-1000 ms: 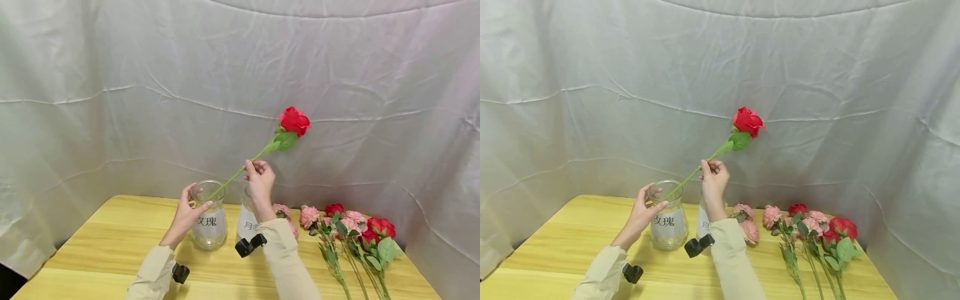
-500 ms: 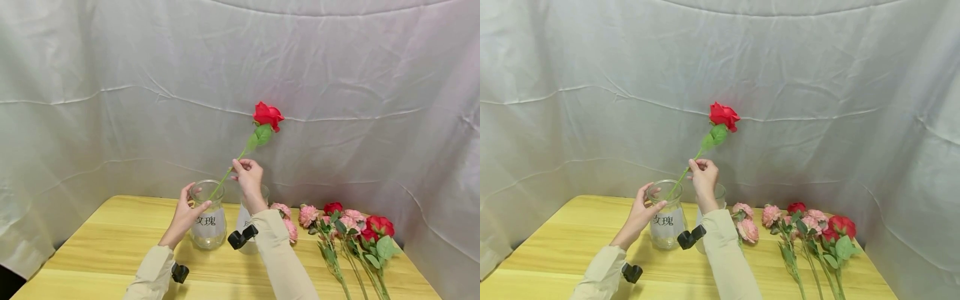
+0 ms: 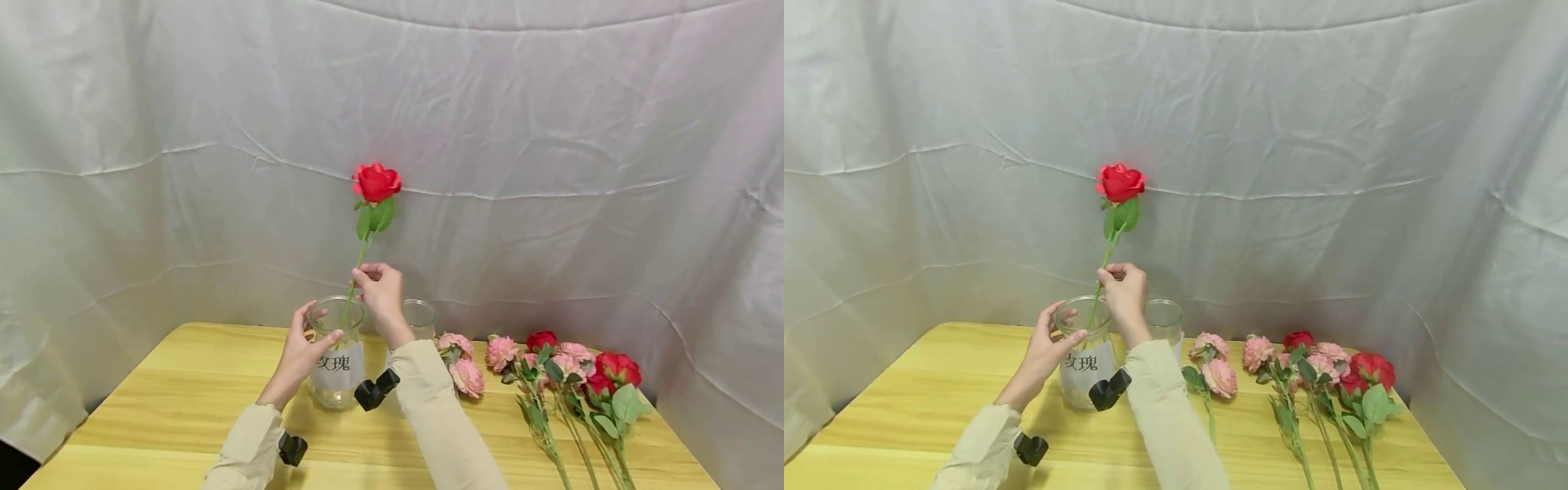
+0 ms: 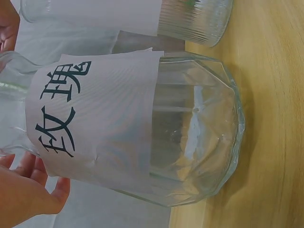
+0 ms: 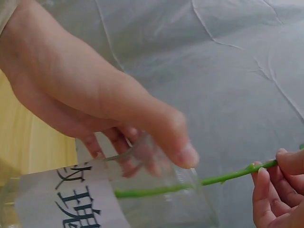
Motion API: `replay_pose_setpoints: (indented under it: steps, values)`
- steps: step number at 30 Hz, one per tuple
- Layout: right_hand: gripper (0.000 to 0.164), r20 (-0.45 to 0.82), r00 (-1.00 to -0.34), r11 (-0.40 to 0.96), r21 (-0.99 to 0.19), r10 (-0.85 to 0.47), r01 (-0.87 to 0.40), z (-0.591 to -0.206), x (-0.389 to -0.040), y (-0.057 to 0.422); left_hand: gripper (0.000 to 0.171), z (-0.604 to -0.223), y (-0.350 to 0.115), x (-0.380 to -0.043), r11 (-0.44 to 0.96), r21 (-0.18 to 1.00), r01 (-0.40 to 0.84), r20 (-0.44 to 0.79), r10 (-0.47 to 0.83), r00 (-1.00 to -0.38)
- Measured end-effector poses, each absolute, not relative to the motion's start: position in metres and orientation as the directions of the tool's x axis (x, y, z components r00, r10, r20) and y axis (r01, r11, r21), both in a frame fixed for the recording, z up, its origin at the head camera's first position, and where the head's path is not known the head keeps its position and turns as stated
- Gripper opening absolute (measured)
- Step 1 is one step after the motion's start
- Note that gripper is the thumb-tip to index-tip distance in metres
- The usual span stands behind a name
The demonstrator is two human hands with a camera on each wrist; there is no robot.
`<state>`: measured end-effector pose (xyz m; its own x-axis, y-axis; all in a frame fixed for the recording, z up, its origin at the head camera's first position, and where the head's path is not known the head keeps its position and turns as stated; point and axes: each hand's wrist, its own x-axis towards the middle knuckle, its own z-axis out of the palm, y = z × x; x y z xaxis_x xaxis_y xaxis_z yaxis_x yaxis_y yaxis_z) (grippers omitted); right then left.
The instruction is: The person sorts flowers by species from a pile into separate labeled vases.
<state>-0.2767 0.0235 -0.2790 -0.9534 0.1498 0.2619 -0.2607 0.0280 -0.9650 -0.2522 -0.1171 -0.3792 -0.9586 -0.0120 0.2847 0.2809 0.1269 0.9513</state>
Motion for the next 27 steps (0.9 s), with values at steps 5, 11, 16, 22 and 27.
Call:
replay_pose_setpoints:
  steps: [5, 11, 16, 22, 27]
  values:
    - [0.011, 0.258, -0.957, 0.096, -0.964, 0.134, -0.246, -0.286, -0.276, 0.017, 0.082, -0.378, -0.116, -0.252, 0.12, 0.954, 0.275, 0.278, -0.012, -0.96]
    - [0.009, 0.259, -0.955, 0.178, -0.956, 0.147, -0.232, -0.291, -0.276, 0.014, 0.081, -0.378, -0.114, -0.252, 0.122, 0.952, 0.281, 0.284, -0.009, -0.959]
    - [0.008, 0.268, -0.95, 0.209, -0.95, 0.162, -0.233, -0.295, -0.277, 0.014, 0.08, -0.378, -0.113, -0.253, 0.118, 0.952, 0.284, 0.288, -0.013, -0.958]
    - [0.007, 0.282, -0.945, 0.21, -0.946, 0.165, -0.246, -0.299, -0.278, 0.014, 0.081, -0.38, -0.112, -0.255, 0.097, 0.958, 0.271, 0.273, -0.011, -0.962]
    - [0.005, 0.274, -0.947, 0.208, -0.949, 0.166, -0.238, -0.302, -0.278, 0.015, 0.08, -0.381, -0.112, -0.254, 0.099, 0.959, 0.266, 0.268, -0.001, -0.963]
